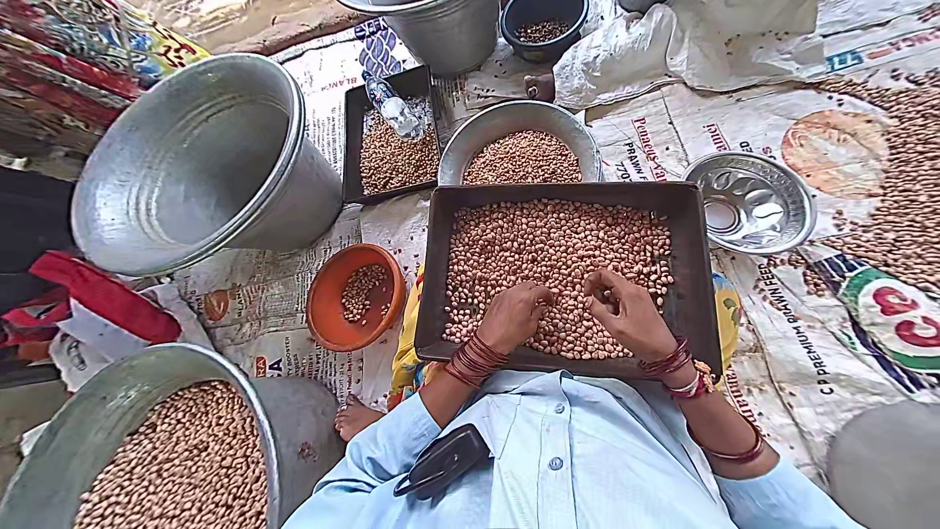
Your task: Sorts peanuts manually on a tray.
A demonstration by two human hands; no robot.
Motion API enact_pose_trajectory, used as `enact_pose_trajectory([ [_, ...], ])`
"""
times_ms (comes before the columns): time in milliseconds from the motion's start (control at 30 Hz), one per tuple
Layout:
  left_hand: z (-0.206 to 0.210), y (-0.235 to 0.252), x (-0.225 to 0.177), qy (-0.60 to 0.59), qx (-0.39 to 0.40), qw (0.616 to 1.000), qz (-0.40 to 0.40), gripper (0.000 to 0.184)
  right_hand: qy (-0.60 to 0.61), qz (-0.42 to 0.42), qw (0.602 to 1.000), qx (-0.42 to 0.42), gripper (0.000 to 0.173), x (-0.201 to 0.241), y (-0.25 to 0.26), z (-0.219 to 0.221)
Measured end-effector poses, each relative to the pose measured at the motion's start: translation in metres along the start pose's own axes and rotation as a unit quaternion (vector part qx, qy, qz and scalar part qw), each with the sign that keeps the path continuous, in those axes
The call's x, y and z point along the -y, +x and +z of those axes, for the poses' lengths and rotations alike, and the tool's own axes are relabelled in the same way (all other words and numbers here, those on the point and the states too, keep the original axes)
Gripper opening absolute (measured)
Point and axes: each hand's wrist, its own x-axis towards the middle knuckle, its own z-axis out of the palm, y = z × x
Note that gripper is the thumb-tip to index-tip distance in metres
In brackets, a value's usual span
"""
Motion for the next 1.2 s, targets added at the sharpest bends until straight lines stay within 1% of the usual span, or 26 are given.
enact_pose_trajectory([
  [67, 0.000, 0.000, 0.000, 0.017, 0.013, 1.000, -0.001, 0.024, -0.075, -0.036, 0.996, 0.043, 0.022, 0.004, -0.011, 0.007],
  [167, 0.002, -0.001, -0.002, 0.042, 0.030, 0.999, 0.001, 0.025, -0.180, -0.021, 0.975, 0.125, 0.021, 0.015, -0.024, 0.024],
  [267, 0.004, 0.000, -0.003, 0.054, 0.036, 0.998, 0.013, 0.026, -0.207, 0.007, 0.963, 0.173, 0.022, 0.022, -0.022, 0.029],
  [333, -0.001, 0.000, -0.004, 0.037, 0.052, 0.998, 0.008, 0.027, -0.209, 0.026, 0.959, 0.192, 0.024, 0.026, -0.019, 0.027],
  [400, -0.008, 0.002, 0.001, -0.038, 0.041, 0.998, -0.001, 0.026, -0.206, 0.050, 0.953, 0.215, 0.027, 0.028, -0.017, 0.024],
  [433, -0.011, 0.004, 0.005, -0.113, 0.028, 0.993, -0.009, 0.024, -0.203, 0.057, 0.951, 0.225, 0.028, 0.027, -0.016, 0.023],
  [467, -0.015, 0.007, 0.010, -0.204, 0.015, 0.979, -0.015, 0.022, -0.196, 0.062, 0.950, 0.236, 0.028, 0.026, -0.016, 0.021],
  [500, -0.020, 0.010, 0.013, -0.297, 0.008, 0.954, -0.023, 0.020, -0.184, 0.064, 0.950, 0.245, 0.029, 0.024, -0.017, 0.020],
  [533, -0.023, 0.014, 0.016, -0.365, -0.002, 0.931, -0.024, 0.020, -0.163, 0.062, 0.953, 0.248, 0.030, 0.022, -0.017, 0.018],
  [567, -0.026, 0.019, 0.018, -0.400, -0.011, 0.916, -0.020, 0.022, -0.128, 0.051, 0.962, 0.236, 0.029, 0.018, -0.017, 0.015],
  [600, -0.028, 0.023, 0.017, -0.403, -0.019, 0.915, -0.018, 0.025, -0.075, 0.037, 0.975, 0.206, 0.027, 0.013, -0.017, 0.011],
  [633, -0.029, 0.028, 0.014, -0.386, -0.024, 0.922, -0.022, 0.025, -0.001, 0.025, 0.988, 0.153, 0.023, 0.005, -0.016, 0.007],
  [667, -0.029, 0.033, 0.008, -0.353, -0.029, 0.935, -0.032, 0.023, 0.074, 0.025, 0.993, 0.091, 0.020, -0.004, -0.015, 0.003],
  [700, -0.027, 0.038, 0.003, -0.312, -0.035, 0.949, -0.042, 0.019, 0.136, 0.041, 0.989, 0.033, 0.017, -0.009, -0.012, -0.003],
  [733, -0.025, 0.043, -0.003, -0.261, -0.045, 0.963, -0.048, 0.014, 0.164, 0.061, 0.984, -0.029, 0.013, -0.012, -0.008, -0.009],
  [767, -0.023, 0.046, -0.009, -0.204, -0.058, 0.976, -0.047, 0.012, 0.157, 0.080, 0.981, -0.082, 0.011, -0.014, -0.004, -0.016],
  [800, -0.020, 0.049, -0.014, -0.152, -0.077, 0.985, -0.036, 0.011, 0.117, 0.092, 0.982, -0.113, 0.011, -0.014, 0.000, -0.022],
  [833, -0.017, 0.052, -0.016, -0.109, -0.094, 0.989, -0.024, 0.012, 0.058, 0.092, 0.986, -0.123, 0.012, -0.013, 0.002, -0.027],
  [900, -0.011, 0.056, -0.019, -0.057, -0.099, 0.993, -0.016, 0.015, -0.055, 0.051, 0.989, -0.125, 0.012, -0.013, 0.008, -0.026],
  [967, -0.005, 0.057, -0.018, -0.029, -0.098, 0.995, 0.003, 0.017, -0.137, 0.009, 0.984, -0.112, 0.014, -0.013, 0.013, -0.019],
  [1033, -0.002, 0.056, -0.018, -0.024, -0.091, 0.995, 0.013, 0.017, -0.199, -0.001, 0.975, -0.099, 0.018, -0.014, 0.017, -0.011],
  [1100, -0.006, 0.054, -0.017, -0.066, -0.083, 0.994, 0.003, 0.016, -0.227, 0.008, 0.970, -0.086, 0.021, -0.011, 0.021, -0.008],
  [1167, -0.015, 0.052, -0.009, -0.196, -0.070, 0.978, -0.025, 0.013, -0.234, 0.007, 0.969, -0.083, 0.021, -0.011, 0.023, -0.007],
  [1200, -0.020, 0.049, -0.004, -0.276, -0.057, 0.959, -0.033, 0.013, -0.232, 0.001, 0.969, -0.086, 0.020, -0.013, 0.023, -0.006],
])
